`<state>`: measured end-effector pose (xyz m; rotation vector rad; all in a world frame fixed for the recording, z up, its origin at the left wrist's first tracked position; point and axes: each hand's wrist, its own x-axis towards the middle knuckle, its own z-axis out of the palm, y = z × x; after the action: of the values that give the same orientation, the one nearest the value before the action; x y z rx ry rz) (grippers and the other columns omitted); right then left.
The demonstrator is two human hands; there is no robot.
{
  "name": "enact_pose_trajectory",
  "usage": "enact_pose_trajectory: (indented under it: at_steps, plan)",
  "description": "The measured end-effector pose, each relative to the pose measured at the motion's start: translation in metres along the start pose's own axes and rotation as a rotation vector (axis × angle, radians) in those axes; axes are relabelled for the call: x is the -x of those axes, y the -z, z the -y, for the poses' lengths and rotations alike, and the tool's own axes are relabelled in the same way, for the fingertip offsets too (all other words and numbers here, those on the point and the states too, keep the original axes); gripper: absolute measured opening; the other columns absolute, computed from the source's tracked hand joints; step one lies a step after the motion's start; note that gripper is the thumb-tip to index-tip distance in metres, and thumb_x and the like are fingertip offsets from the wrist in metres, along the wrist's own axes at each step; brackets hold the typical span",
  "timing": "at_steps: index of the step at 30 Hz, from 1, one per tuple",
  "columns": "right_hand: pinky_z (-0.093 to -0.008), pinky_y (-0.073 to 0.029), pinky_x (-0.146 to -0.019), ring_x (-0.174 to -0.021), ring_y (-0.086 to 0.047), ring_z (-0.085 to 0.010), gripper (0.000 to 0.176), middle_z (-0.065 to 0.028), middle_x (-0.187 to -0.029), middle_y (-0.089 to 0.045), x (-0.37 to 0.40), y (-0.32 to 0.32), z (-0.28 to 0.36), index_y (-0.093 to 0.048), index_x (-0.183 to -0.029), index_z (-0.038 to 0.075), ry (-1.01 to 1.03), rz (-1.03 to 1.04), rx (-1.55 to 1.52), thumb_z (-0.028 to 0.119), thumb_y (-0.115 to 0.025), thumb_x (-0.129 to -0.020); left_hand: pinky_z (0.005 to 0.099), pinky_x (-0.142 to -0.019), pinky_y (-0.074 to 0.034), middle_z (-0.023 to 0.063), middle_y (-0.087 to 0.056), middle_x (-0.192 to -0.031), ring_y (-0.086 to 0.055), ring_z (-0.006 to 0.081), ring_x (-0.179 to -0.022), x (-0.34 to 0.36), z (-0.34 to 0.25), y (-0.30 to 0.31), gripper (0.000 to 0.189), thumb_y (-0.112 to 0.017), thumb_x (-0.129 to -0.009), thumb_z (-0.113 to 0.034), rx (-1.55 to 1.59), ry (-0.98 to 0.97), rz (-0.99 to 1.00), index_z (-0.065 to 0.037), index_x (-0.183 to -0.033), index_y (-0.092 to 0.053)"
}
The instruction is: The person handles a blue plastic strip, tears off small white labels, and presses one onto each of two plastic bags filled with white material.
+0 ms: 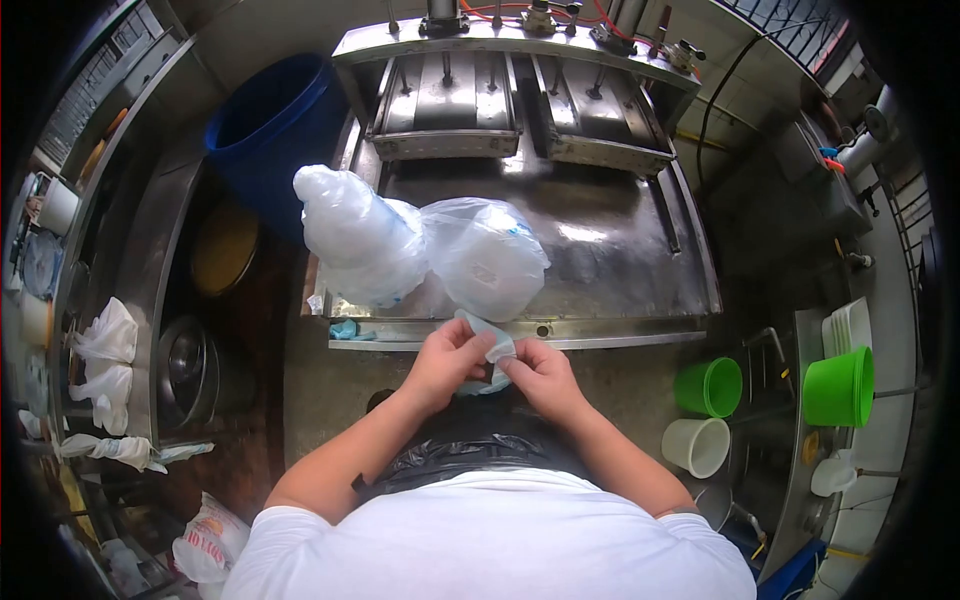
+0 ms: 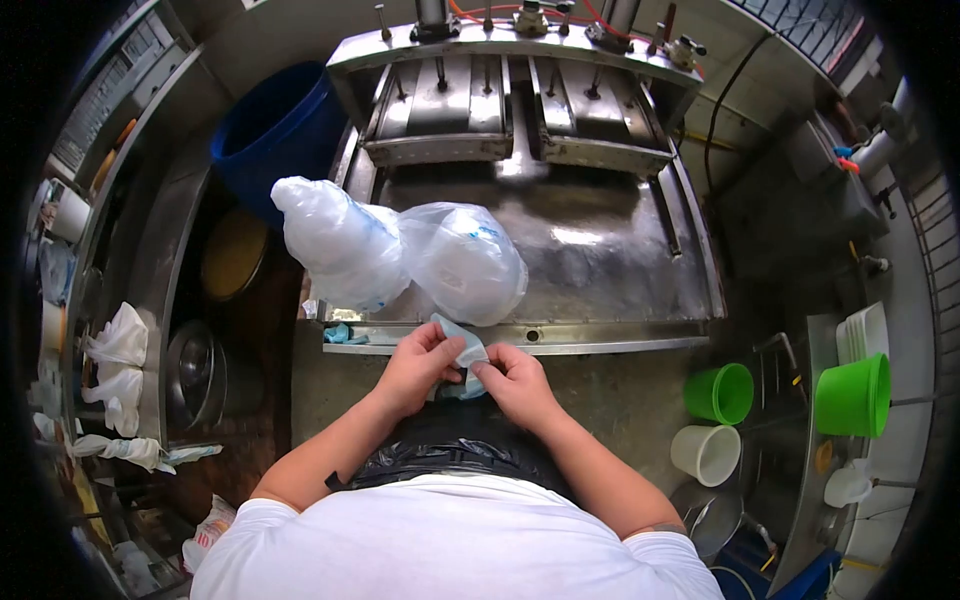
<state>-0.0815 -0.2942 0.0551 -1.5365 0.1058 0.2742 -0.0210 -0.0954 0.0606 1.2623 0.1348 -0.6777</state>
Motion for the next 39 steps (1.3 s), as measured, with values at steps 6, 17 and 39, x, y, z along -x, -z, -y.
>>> enact_pose_trajectory:
  at_steps: [6,17,39]
  plan:
    - [-0.0284,-0.053,-0.077,-0.084,-0.064,-0.0088,0.020,-0.0029,-0.094,-0.074,-0.011,-0.005,0.006,-0.072,-0.108,-0.002,0.007,-0.063,0.113,0.016,-0.072,-0.100,0.0276,-0.075,-0.055,0.0034,-0.070,-0.100,-0.063,0.0097,-0.084,0.014,-0.008,0.003,0.024,-0.073,-0.103,-0.026,-0.167,-0.129,0.045,-0.004,-0.109,-0.068]
    - [-0.0280,-0.051,-0.091,-0.099,-0.065,-0.0106,0.022,-0.0046,-0.109,-0.073,-0.011,-0.009,0.015,-0.070,-0.117,-0.003,-0.064,0.109,-0.377,0.013,-0.069,-0.103,0.0314,-0.079,-0.057,0.0054,-0.070,-0.099,-0.068,0.0148,-0.085,0.020,-0.013,0.006,0.019,-0.070,-0.103,-0.016,0.297,-0.021,0.109,-0.004,-0.115,-0.062]
    - [-0.0346,-0.055,-0.078,-0.085,-0.069,-0.0263,0.013,-0.0137,-0.096,-0.071,-0.006,-0.014,0.044,-0.071,-0.108,-0.002,0.436,-0.004,0.364,0.004,-0.067,-0.097,0.0445,-0.085,-0.055,0.0164,-0.071,-0.101,-0.067,0.0362,-0.097,0.038,-0.052,0.000,0.019,-0.079,-0.087,-0.006,-1.039,-0.923,-0.016,-0.001,-0.104,-0.073]
